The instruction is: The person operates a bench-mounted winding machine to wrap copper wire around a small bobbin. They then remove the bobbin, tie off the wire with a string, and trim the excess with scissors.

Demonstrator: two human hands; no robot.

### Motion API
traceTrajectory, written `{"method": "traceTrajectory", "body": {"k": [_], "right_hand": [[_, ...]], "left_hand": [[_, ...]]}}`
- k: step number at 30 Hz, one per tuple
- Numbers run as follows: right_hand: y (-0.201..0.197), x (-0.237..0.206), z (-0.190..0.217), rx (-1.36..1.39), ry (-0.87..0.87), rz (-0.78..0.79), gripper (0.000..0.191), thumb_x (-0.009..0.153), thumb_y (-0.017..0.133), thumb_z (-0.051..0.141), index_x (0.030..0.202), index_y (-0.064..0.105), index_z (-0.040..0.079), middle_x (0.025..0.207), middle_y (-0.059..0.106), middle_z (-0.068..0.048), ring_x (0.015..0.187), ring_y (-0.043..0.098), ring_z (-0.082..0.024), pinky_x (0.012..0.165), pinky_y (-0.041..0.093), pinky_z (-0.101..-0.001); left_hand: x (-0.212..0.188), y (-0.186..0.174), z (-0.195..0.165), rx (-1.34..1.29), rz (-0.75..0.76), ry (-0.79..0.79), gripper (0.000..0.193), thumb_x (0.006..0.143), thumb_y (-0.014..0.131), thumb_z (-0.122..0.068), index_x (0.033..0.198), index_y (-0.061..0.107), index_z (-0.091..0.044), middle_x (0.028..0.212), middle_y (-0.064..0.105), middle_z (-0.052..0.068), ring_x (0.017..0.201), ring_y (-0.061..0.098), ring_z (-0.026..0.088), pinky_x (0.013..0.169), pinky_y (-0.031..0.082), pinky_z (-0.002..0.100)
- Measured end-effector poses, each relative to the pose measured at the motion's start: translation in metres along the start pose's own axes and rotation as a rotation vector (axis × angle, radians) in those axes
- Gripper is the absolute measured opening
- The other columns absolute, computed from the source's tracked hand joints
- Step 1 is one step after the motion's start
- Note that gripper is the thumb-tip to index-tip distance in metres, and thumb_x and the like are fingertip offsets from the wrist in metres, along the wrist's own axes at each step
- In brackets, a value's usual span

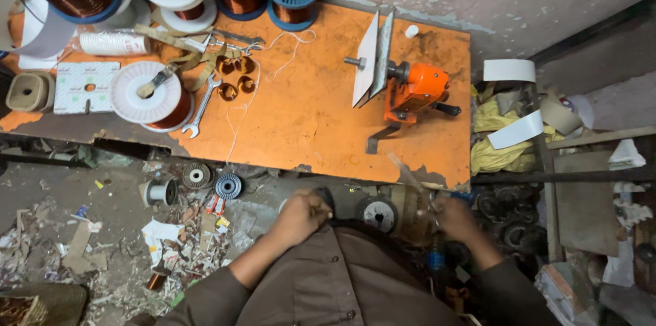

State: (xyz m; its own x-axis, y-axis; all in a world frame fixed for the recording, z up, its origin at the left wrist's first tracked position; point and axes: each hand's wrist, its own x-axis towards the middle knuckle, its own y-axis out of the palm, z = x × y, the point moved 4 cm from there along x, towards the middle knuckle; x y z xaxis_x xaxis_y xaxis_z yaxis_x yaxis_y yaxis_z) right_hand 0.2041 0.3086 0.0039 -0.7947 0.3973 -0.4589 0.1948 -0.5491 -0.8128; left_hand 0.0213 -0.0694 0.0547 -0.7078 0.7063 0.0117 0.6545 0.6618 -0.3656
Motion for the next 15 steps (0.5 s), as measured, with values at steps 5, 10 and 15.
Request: {"method": "traceTrajectory", "body": {"k": [5,10,15], "right_hand": [[-0.022,0.026,0.023,-0.059,-0.218,-0.58,0.035,0.086,0.077,0.037,0.108,0.074,0.009,0.094,0.074,-0.013,0.09,0.07,-0.027,0.081,0.056,-0.0383],[0.035,0.034,0.09,1.433,-0.187,0.162,0.034,0.098,0.061,0.028,0.12,0.069,0.003,0.107,0.075,-0.005,0.099,0.07,-0.017,0.09,0.054,-0.0351],[0.039,0.028,0.1,1.813,-0.345,0.327,0.018,0.114,0.064,0.016,0.1,0.062,0.005,0.076,0.054,0.001,0.063,0.05,-0.01,0.064,0.048,-0.0289]], "left_hand": [[0.045,0.058,-0.001,-0.194,0.345,-0.069,0.009,0.08,0.082,-0.012,0.086,0.079,-0.006,0.08,0.076,0.008,0.078,0.071,0.018,0.074,0.055,0.033],[0.097,0.092,-0.012,-0.671,0.225,-0.202,0.011,0.09,0.077,-0.011,0.094,0.076,-0.001,0.076,0.072,0.006,0.07,0.065,0.011,0.065,0.054,0.029],[0.132,0.075,0.002,-0.595,0.054,-0.239,0.016,0.09,0.081,-0.013,0.096,0.076,0.001,0.08,0.073,0.004,0.072,0.064,0.009,0.067,0.053,0.027]]}}
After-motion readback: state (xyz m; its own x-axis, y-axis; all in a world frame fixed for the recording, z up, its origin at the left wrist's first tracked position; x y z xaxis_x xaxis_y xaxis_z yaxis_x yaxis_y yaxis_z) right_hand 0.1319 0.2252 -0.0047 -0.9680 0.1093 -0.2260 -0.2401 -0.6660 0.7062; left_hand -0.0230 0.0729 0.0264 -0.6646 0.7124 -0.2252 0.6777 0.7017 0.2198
